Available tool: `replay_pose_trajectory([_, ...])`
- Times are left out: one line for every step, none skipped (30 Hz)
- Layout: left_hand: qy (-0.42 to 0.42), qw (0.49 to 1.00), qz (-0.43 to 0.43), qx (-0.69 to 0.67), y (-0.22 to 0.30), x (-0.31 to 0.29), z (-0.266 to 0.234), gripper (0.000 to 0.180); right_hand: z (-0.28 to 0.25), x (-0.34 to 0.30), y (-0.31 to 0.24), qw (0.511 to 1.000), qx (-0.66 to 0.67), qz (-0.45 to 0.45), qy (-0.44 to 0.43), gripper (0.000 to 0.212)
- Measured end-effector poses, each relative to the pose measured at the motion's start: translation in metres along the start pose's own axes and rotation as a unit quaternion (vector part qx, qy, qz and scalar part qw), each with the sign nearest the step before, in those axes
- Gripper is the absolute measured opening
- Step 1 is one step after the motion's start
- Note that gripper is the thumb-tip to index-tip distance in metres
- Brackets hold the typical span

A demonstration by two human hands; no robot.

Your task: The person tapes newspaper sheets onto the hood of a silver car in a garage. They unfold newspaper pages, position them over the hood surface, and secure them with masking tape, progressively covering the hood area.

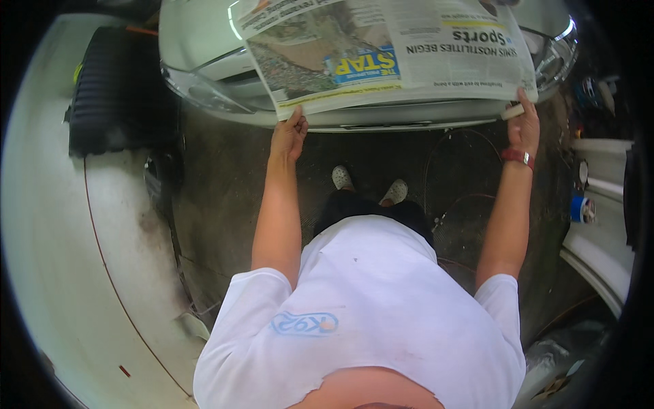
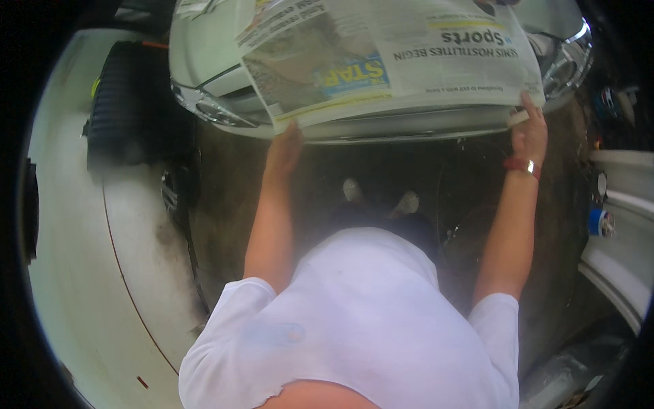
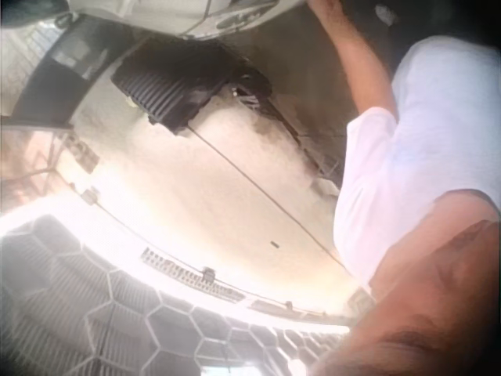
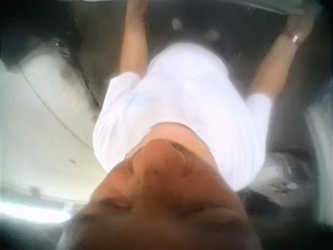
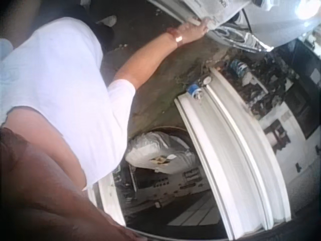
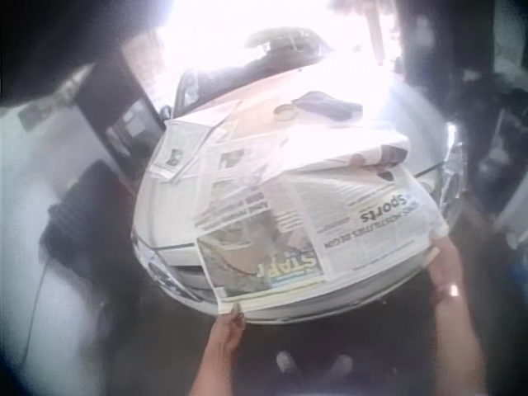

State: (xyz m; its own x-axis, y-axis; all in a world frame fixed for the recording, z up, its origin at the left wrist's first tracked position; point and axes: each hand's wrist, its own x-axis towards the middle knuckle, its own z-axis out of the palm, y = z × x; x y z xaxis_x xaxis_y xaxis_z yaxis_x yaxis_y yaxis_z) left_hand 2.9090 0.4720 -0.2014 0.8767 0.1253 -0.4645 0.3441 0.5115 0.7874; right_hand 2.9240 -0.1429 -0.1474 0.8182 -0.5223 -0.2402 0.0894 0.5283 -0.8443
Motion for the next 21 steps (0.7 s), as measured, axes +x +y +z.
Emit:
replay_pose_trajectory([0.018, 1.000, -0.001, 0.018, 0.003, -0.002, 0.003, 0.035, -0.001, -0.002, 0.002, 1.000, -0.009, 0.021, -0.001, 0.044])
replay_pose_trajectory([0.036, 0.998, 0.014, 0.048, 0.006, -0.005, 0.007, 0.035, -0.004, -0.004, 0.003, 0.999, -0.029, 0.023, 0.003, 0.045])
replay_pose_trajectory([0.053, 0.995, 0.027, 0.077, 0.009, -0.007, 0.010, 0.035, -0.006, -0.006, 0.007, 0.999, -0.024, 0.047, -0.012, 0.045])
replay_pose_trajectory([0.074, 0.990, 0.041, 0.114, 0.011, -0.010, 0.013, 0.035, -0.012, -0.007, 0.009, 0.998, -0.031, 0.060, -0.019, 0.045])
replay_pose_trajectory([0.096, 0.984, 0.045, 0.143, 0.013, -0.011, 0.014, 0.034, -0.016, -0.008, 0.013, 0.996, -0.048, 0.069, -0.012, 0.044])
replay_pose_trajectory([0.123, 0.975, 0.048, 0.179, 0.015, -0.013, 0.014, 0.033, -0.022, -0.008, 0.017, 0.995, -0.051, 0.074, -0.041, 0.044])
replay_pose_trajectory([0.141, 0.965, 0.066, 0.211, 0.016, -0.012, 0.012, 0.033, -0.027, -0.009, 0.022, 0.993, -0.065, 0.076, -0.056, 0.043])
replay_pose_trajectory([0.135, 0.964, 0.061, 0.221, 0.016, -0.011, 0.010, 0.033, -0.032, -0.009, 0.025, 0.991, -0.087, 0.084, -0.049, 0.043])
replay_pose_trajectory([0.120, 0.964, 0.071, 0.228, 0.017, -0.008, 0.006, 0.033, -0.037, -0.008, 0.028, 0.987, -0.116, 0.085, -0.077, 0.042])
replay_pose_trajectory([0.142, 0.955, 0.069, 0.251, 0.017, -0.004, 0.002, 0.034, -0.040, -0.010, 0.031, 0.981, -0.153, 0.091, -0.084, 0.042])
replay_pose_trajectory([0.141, 0.964, 0.060, 0.218, 0.016, 0.000, -0.002, 0.035, -0.044, -0.009, 0.033, 0.974, -0.192, 0.105, -0.065, 0.042])
replay_pose_trajectory([0.121, 0.971, 0.074, 0.190, 0.016, 0.004, -0.008, 0.036, -0.046, -0.010, 0.035, 0.968, -0.216, 0.091, -0.087, 0.042])
replay_pose_trajectory([0.122, 0.972, 0.070, 0.188, 0.015, 0.009, -0.011, 0.037, -0.047, -0.010, 0.036, 0.963, -0.241, 0.087, -0.084, 0.043])
replay_pose_trajectory([0.117, 0.972, 0.061, 0.193, 0.014, 0.013, -0.015, 0.039, -0.049, -0.009, 0.037, 0.957, -0.267, 0.076, -0.086, 0.043])
replay_pose_trajectory([0.112, 0.969, 0.058, 0.211, 0.015, 0.016, -0.018, 0.042, -0.049, -0.010, 0.038, 0.959, -0.258, 0.076, -0.087, 0.042])
replay_pose_trajectory([0.103, 0.967, 0.051, 0.230, 0.015, 0.019, -0.021, 0.044, -0.051, -0.008, 0.040, 0.962, -0.249, 0.079, -0.077, 0.042])
replay_pose_trajectory([0.091, 0.964, 0.043, 0.248, 0.018, 0.021, -0.023, 0.047, -0.052, -0.007, 0.042, 0.964, -0.244, 0.075, -0.076, 0.042])
replay_pose_trajectory([0.095, 0.957, 0.045, 0.272, 0.018, 0.024, -0.026, 0.047, -0.056, -0.004, 0.045, 0.966, -0.238, 0.070, -0.075, 0.042])
replay_pose_trajectory([0.098, 0.949, 0.046, 0.297, 0.022, 0.026, -0.028, 0.047, -0.058, -0.002, 0.049, 0.968, -0.236, 0.065, -0.051, 0.042])
replay_pose_trajectory([0.093, 0.941, 0.049, 0.323, 0.024, 0.029, -0.030, 0.047, -0.062, 0.002, 0.053, 0.964, -0.253, 0.060, -0.049, 0.043])
replay_pose_trajectory([0.102, 0.922, 0.054, 0.371, 0.027, 0.032, -0.033, 0.044, -0.066, 0.005, 0.058, 0.960, -0.273, 0.055, -0.040, 0.044])
